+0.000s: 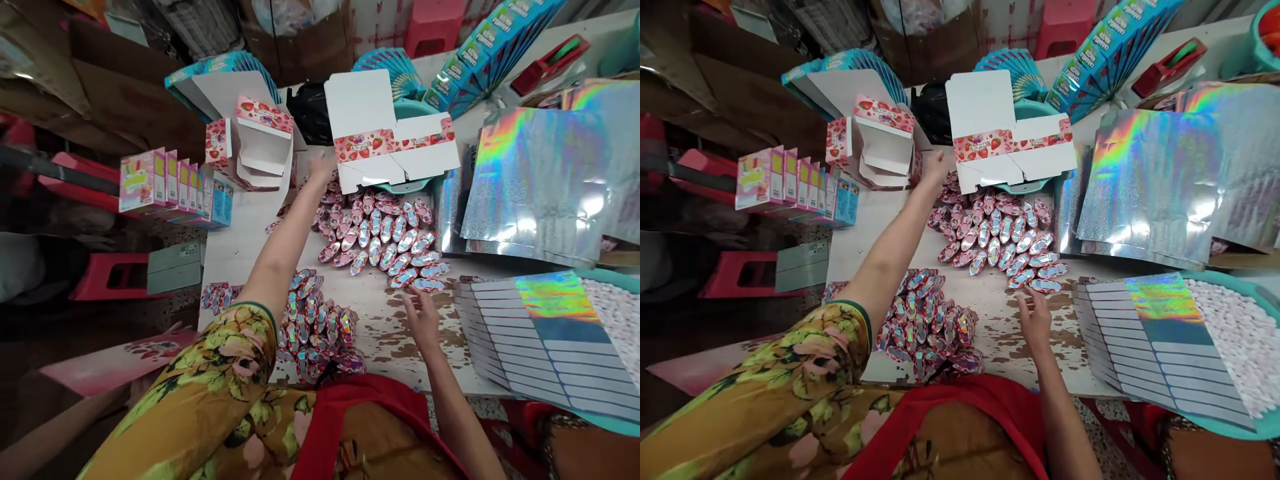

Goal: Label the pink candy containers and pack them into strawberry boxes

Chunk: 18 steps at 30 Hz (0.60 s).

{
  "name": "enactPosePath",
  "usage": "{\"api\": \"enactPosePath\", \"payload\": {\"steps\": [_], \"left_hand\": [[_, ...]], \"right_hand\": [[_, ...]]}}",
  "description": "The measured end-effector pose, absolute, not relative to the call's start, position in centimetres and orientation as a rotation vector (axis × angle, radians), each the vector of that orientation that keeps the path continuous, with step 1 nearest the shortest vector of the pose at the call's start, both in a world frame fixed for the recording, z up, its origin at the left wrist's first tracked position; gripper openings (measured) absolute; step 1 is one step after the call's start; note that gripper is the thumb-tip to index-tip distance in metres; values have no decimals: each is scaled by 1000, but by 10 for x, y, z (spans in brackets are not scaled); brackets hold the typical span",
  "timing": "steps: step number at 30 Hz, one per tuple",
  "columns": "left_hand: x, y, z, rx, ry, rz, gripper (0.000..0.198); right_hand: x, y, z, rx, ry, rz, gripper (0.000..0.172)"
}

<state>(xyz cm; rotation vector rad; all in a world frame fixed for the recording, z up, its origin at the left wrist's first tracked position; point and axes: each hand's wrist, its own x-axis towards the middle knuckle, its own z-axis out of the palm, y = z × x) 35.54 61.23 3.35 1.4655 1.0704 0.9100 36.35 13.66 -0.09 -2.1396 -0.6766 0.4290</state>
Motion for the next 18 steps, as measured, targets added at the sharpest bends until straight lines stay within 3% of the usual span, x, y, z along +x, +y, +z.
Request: {"api": "enactPosePath", "payload": {"steps": [3, 6, 9, 12, 15, 18], "left_hand": [[274, 559, 7, 1840, 1204, 1011, 30], [212, 515, -16, 2094, 1487, 891, 38], [185, 516, -31, 2150, 1770, 666, 53], [181, 544, -42, 2037, 1909, 523, 55], [187, 550, -52, 2058, 1887, 551, 64], [205, 507, -50, 2195, 1706, 747, 72]], "right_hand": [[382, 125, -7, -2267, -853, -2, 56], [396, 120, -15, -2356, -941, -217, 69], [401, 122, -20, -2426, -1022, -204, 82], [406, 125, -24, -2475, -1078, -128, 90], [417, 128, -26, -2483, -1109, -22, 99], [435, 132, -26, -2470, -1175, 91, 107]]}}
